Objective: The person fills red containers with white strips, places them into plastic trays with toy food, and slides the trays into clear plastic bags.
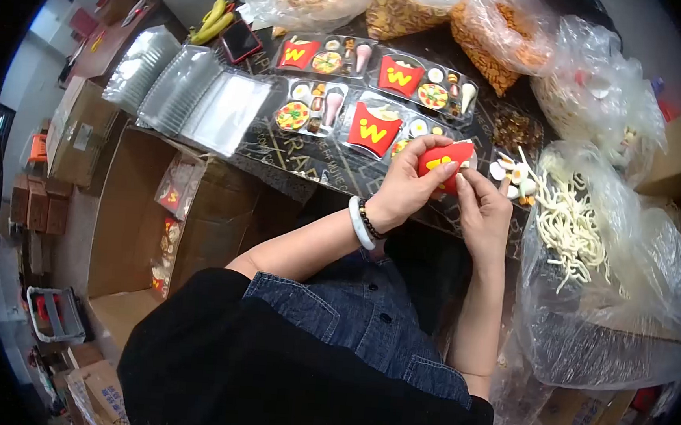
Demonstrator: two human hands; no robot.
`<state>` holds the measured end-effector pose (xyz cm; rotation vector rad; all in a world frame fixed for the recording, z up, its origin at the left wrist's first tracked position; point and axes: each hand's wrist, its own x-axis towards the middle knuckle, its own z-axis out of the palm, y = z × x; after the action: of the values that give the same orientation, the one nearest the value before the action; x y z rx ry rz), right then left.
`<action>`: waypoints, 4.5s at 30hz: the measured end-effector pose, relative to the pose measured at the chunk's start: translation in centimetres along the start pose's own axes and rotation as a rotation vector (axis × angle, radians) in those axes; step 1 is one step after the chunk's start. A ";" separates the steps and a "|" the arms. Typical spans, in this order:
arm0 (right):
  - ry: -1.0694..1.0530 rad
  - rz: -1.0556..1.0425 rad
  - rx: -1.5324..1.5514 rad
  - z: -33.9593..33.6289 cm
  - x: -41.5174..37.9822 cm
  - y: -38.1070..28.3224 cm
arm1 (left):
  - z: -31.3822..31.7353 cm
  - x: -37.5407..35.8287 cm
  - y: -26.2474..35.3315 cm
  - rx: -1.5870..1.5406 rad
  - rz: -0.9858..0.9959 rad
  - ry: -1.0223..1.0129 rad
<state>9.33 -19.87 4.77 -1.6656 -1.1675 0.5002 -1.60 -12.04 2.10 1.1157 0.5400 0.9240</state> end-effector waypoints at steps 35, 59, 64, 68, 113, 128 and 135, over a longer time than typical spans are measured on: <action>-0.193 -0.745 -0.307 24.4 11.0 -4.4 | -24.0 0.6 4.6 1.759 0.112 0.524; -0.036 -0.607 -0.591 12.1 8.9 1.9 | -23.2 0.9 8.3 1.503 0.174 0.564; -0.006 -0.608 -0.641 11.5 8.9 1.7 | -31.8 1.6 13.9 1.658 0.338 0.802; 0.027 -0.591 -0.634 11.1 9.3 0.7 | -38.1 1.2 18.1 1.571 0.117 0.983; -0.222 -0.480 -0.711 31.7 22.6 -4.2 | -40.7 0.3 21.0 1.775 0.025 0.663; -0.271 -0.427 -0.901 10.9 5.1 1.8 | -27.4 4.4 19.4 1.187 0.109 -0.152; -0.122 -0.443 -0.850 9.4 6.3 1.2 | -24.3 11.2 11.7 1.261 -0.126 -0.580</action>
<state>5.45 -9.81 1.06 -1.9791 -1.9479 -0.2272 -18.42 11.63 4.64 2.3347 0.6942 0.0061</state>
